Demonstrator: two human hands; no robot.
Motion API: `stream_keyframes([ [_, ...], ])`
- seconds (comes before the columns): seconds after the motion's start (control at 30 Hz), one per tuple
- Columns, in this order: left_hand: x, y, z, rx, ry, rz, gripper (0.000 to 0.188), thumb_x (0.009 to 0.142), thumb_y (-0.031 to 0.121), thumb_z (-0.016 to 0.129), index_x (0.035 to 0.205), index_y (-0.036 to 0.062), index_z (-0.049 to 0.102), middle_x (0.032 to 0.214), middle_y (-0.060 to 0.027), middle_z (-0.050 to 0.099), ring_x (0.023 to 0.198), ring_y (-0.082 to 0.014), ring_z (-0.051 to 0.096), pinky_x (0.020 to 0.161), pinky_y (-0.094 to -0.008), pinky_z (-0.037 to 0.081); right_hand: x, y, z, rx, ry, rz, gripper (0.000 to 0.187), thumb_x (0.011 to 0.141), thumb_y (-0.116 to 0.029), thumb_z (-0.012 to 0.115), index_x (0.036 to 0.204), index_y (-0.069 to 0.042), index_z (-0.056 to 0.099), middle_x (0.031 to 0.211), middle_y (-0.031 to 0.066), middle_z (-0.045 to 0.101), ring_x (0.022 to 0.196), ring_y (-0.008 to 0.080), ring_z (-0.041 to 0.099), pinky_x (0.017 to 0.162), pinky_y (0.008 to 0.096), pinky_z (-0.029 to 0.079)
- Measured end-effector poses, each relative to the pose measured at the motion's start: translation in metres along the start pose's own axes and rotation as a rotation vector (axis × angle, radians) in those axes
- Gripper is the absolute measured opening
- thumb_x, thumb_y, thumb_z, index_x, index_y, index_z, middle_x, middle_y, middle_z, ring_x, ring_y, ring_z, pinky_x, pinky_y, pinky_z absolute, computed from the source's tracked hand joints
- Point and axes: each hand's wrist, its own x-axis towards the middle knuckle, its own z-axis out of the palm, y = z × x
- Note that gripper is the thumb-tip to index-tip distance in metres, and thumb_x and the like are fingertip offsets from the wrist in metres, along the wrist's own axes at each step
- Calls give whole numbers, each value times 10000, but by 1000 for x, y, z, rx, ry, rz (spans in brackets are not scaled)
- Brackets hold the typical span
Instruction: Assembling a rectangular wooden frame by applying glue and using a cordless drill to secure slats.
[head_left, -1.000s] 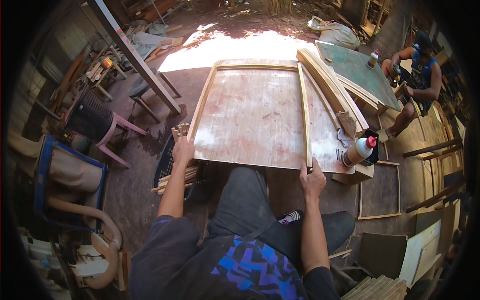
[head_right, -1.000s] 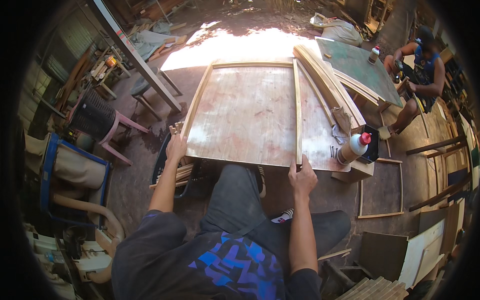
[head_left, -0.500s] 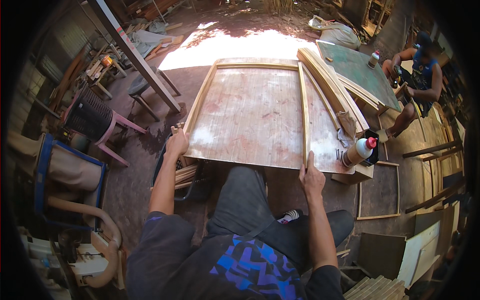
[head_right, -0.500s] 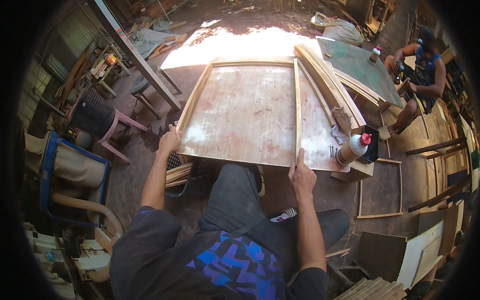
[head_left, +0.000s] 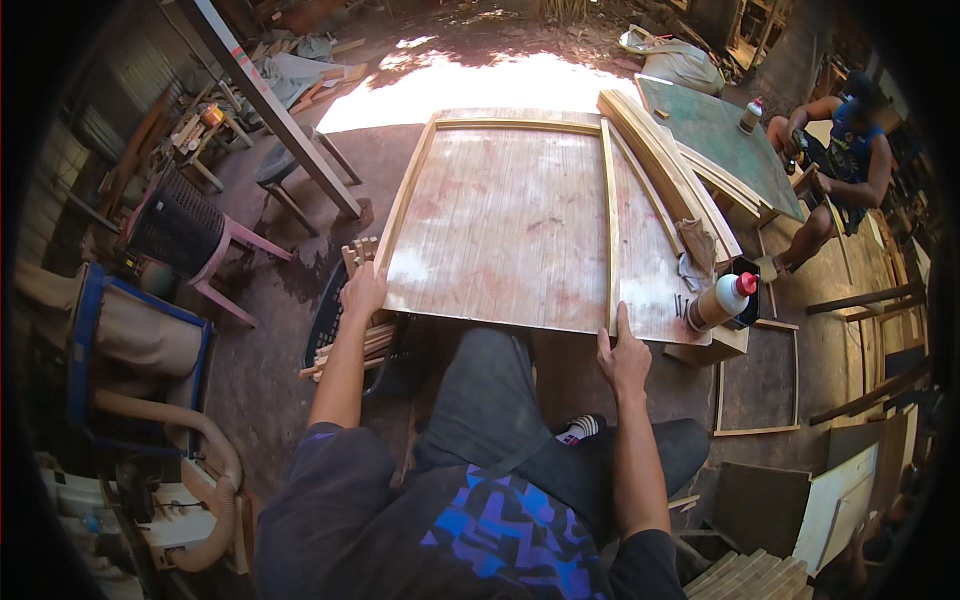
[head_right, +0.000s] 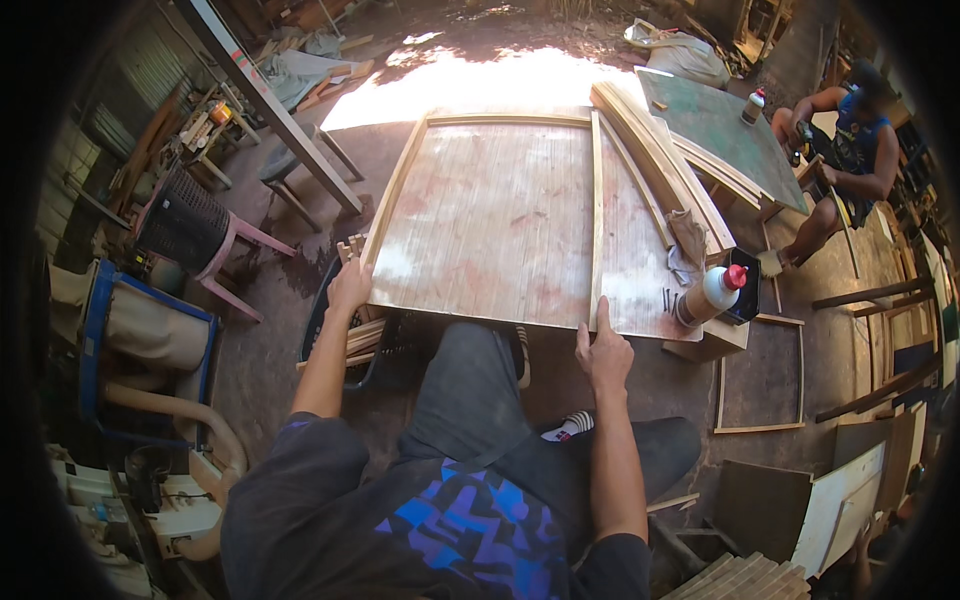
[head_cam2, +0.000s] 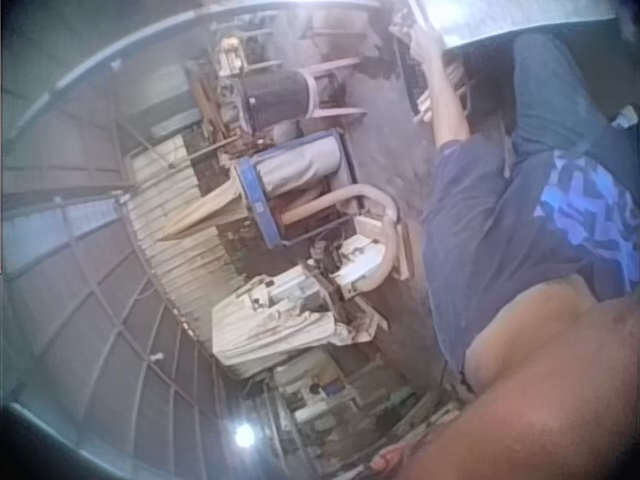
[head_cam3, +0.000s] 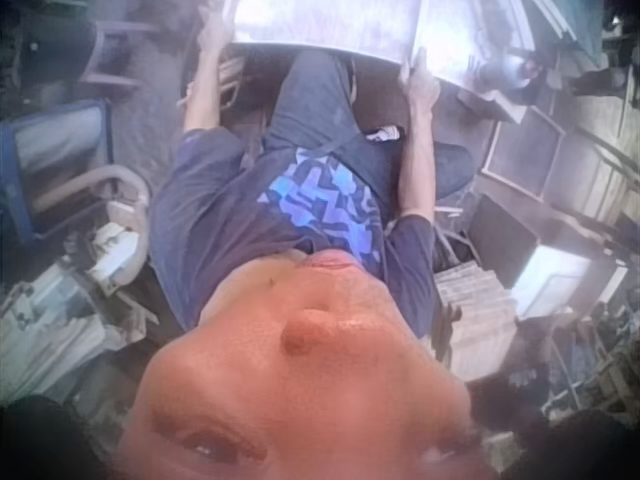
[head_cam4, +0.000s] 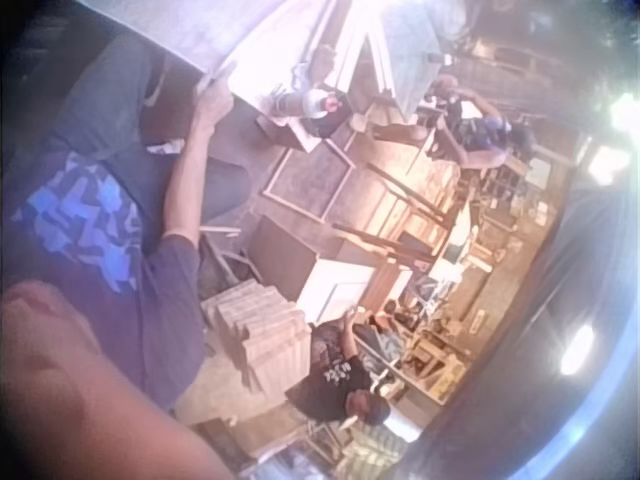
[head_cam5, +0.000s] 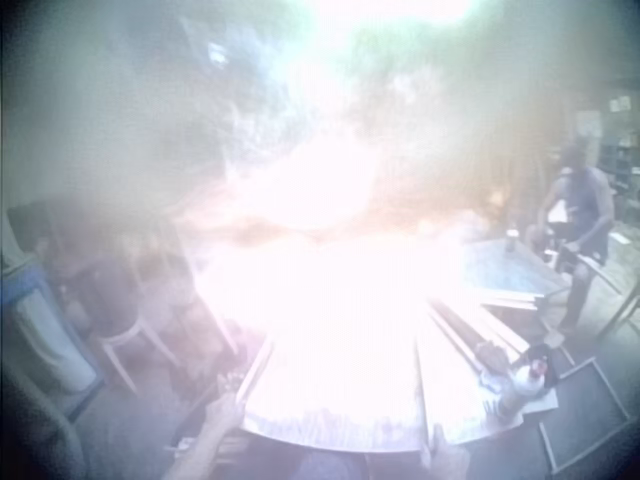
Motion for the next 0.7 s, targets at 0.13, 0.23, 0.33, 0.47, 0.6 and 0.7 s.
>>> stream_keyframes([
  [0.13, 12, -13, -8, -239, 54, -61, 409, 979, 431, 536, 1141, 74, 651, 1115, -170, 653, 1125, -370, 624, 930, -482, 489, -7, 3, -16, 52, -58, 109, 757, 847, -385, 714, 1516, -173, 432, 690, 166, 681, 634, 382, 673, 613, 501, 526],
  [0.23, 13, -22, -4, -260, 45, -15, 417, 970, 412, 545, 1236, 109, 651, 1164, -166, 653, 1130, -373, 624, 952, -470, 484, -12, 0, -20, 103, -76, 107, 787, 819, -390, 740, 1517, -189, 438, 731, 134, 695, 658, 356, 680, 633, 479, 534],
  [0.33, 11, -28, 10, -224, 60, 57, 415, 967, 357, 532, 1293, 126, 645, 1200, -174, 650, 1140, -388, 611, 973, -466, 478, -14, -5, -12, 123, -23, 42, 761, 817, -349, 742, 1505, -190, 460, 781, 125, 705, 678, 333, 689, 646, 457, 543],
  [0.47, 13, -29, 29, -337, 119, 45, 425, 964, 321, 507, 1318, 116, 622, 1231, -210, 632, 1158, -404, 596, 975, -476, 475, -11, -8, 4, 171, 111, -17, 664, 839, -255, 712, 1469, -193, 512, 852, 135, 719, 722, 336, 702, 662, 456, 549],
  [0.6, 18, -27, 36, -367, 172, 59, 434, 977, 350, 461, 1325, 127, 593, 1230, -222, 629, 1153, -425, 588, 971, -503, 465, -11, -7, 11, 181, 122, 30, 629, 847, -217, 691, 1454, -194, 530, 859, 135, 721, 738, 344, 704, 670, 461, 550],
  [0.7, 18, -24, 38, -361, 129, 15, 431, 987, 388, 430, 1284, 129, 605, 1247, -216, 629, 1162, -428, 587, 966, -517, 458, -12, -4, 10, 232, 48, 64, 644, 838, -214, 687, 1460, -219, 523, 859, 127, 712, 753, 334, 701, 691, 466, 548],
])
